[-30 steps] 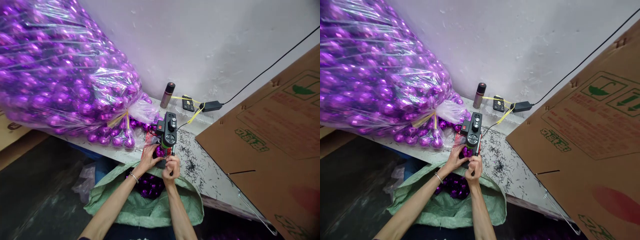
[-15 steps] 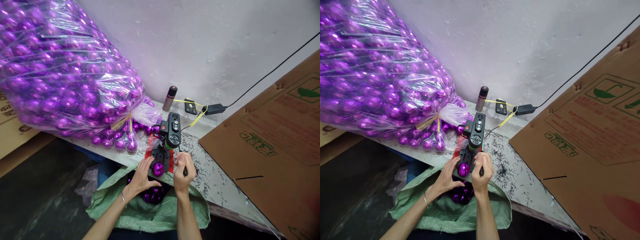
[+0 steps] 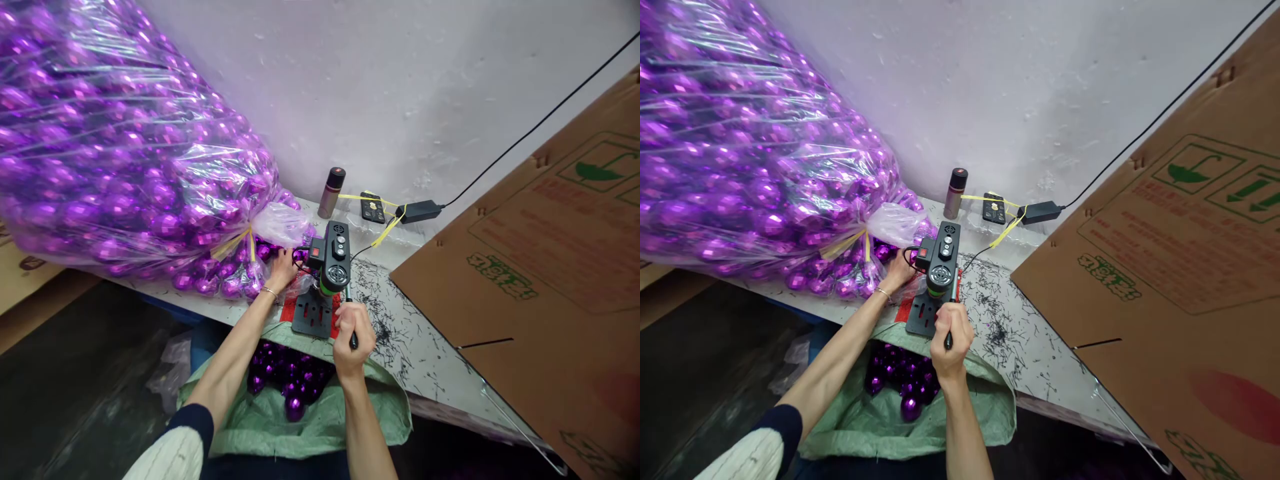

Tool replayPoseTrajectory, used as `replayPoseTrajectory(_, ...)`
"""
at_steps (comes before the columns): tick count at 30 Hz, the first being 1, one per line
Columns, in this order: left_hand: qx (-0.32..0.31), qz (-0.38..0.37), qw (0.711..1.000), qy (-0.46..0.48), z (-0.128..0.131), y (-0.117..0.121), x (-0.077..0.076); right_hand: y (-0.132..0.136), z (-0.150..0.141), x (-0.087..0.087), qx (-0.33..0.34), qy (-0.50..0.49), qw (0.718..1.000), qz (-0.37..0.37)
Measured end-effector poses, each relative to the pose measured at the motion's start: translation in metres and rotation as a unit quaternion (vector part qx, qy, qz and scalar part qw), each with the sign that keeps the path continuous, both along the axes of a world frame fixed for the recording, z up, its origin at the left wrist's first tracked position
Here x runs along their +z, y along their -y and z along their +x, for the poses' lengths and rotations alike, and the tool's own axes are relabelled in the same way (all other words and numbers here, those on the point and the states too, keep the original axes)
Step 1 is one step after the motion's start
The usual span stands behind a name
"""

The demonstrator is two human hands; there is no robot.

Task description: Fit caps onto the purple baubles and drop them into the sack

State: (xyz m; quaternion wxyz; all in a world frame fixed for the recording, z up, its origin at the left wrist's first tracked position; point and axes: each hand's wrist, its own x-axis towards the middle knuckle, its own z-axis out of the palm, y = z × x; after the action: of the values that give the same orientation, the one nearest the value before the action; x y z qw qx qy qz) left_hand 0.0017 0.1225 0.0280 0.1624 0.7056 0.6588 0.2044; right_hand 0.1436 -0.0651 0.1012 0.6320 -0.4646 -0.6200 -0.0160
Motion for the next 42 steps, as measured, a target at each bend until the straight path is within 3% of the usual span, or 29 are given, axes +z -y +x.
replayPoseTrajectory(4,0.019,0.041,0.993,0.107,-0.021,0.034,-0.001,0.000,0.000,0.004,0.009,0.003,1.000,-0.002)
replayPoseTrajectory(7,0.006,0.085,0.969,0.232,-0.037,0.072,-0.002,-0.001,0.000,0.010,0.010,-0.005,1.000,-0.006)
replayPoseTrajectory(10,0.017,0.082,0.944,0.318,-0.045,0.111,-0.005,-0.002,0.001,0.015,0.010,-0.011,1.000,-0.014)
replayPoseTrajectory(13,0.023,0.113,0.934,0.338,-0.044,0.138,-0.010,-0.003,0.002,0.017,0.015,-0.011,1.000,-0.016)
replayPoseTrajectory(16,-0.023,0.132,0.933,0.334,-0.035,0.154,-0.015,-0.002,0.003,0.017,0.018,-0.002,1.000,-0.014)
replayPoseTrajectory(19,-0.095,0.105,0.936,0.322,-0.020,0.159,-0.022,-0.002,0.004,0.017,0.017,0.009,1.000,-0.014)
replayPoseTrajectory(22,-0.127,0.099,0.944,0.287,-0.008,0.156,-0.029,-0.001,0.005,0.017,0.019,0.015,1.000,-0.016)
replayPoseTrajectory(29,-0.124,0.103,0.956,0.246,0.001,0.134,-0.046,0.001,0.005,0.015,0.017,0.022,0.999,-0.019)
replayPoseTrajectory(36,-0.160,0.134,0.955,0.209,0.011,0.123,-0.045,0.001,0.005,0.016,0.017,0.026,0.999,-0.021)
replayPoseTrajectory(42,-0.127,0.127,0.962,0.204,0.027,0.124,-0.049,0.001,0.005,0.017,0.011,0.028,0.999,-0.019)
